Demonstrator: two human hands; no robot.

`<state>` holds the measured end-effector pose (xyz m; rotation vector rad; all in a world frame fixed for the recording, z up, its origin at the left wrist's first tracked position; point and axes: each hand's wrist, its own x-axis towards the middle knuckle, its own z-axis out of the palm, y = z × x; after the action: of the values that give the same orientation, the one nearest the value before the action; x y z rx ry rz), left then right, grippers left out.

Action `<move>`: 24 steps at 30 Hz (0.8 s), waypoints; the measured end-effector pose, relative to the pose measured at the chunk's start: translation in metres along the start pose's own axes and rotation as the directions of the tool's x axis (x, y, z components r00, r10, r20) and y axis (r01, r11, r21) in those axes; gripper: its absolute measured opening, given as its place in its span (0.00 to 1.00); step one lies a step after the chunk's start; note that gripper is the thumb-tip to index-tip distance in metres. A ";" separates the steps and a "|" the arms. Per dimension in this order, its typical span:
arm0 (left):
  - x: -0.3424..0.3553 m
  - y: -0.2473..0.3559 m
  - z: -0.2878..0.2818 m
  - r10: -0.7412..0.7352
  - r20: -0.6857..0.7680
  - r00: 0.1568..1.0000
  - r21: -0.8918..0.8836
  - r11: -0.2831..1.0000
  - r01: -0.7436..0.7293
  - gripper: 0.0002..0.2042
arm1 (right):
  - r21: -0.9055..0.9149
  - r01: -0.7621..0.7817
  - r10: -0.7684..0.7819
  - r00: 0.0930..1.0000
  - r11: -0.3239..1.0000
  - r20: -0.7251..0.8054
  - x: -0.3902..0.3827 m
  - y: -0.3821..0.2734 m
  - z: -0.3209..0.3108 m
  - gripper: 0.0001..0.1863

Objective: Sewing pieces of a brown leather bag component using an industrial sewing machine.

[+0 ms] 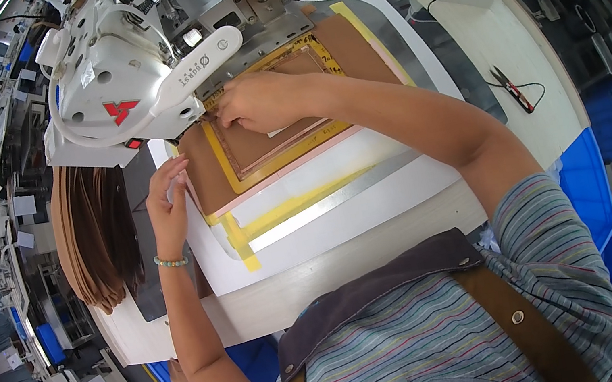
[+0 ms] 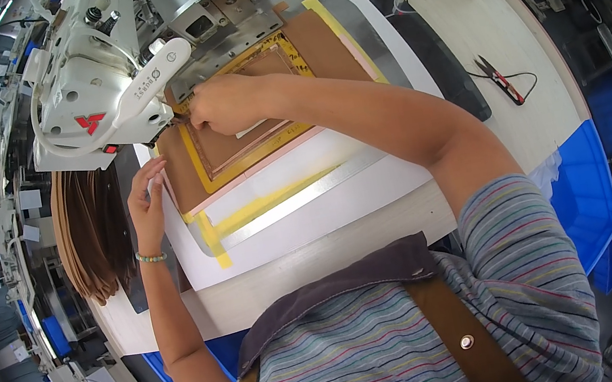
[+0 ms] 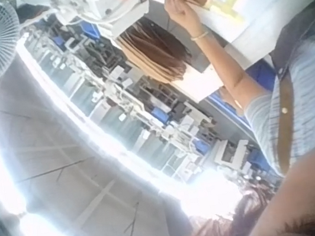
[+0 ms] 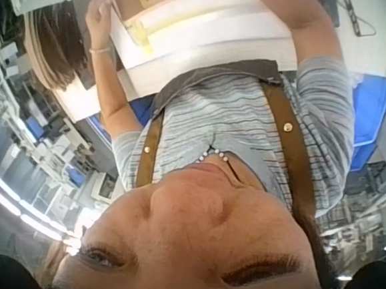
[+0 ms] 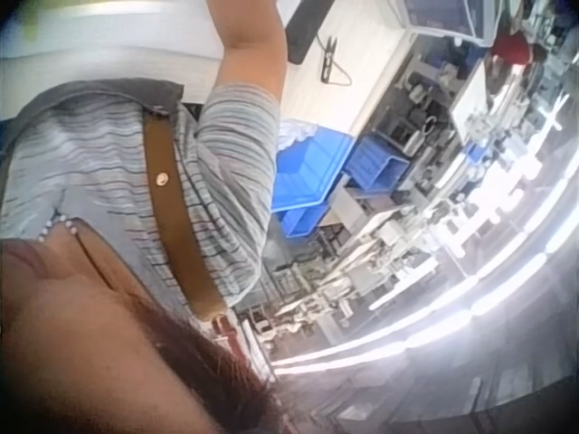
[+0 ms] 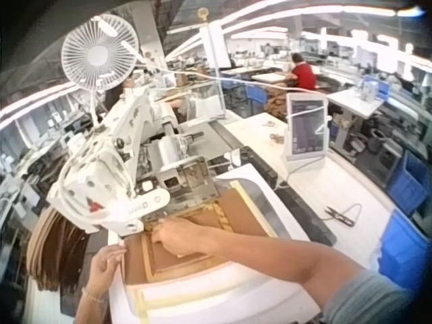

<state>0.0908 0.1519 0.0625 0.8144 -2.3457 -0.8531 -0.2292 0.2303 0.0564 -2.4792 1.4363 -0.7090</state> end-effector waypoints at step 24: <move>0.032 0.069 0.074 0.275 0.383 0.882 0.350 0.841 -0.414 0.27 | -0.549 -0.212 0.155 0.977 0.808 -0.149 -0.137 0.001 -0.035 0.25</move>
<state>-0.0029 0.2025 0.0689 0.3886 -2.9070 -0.3333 -0.3046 0.3494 0.0443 -2.6706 2.1545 -0.4067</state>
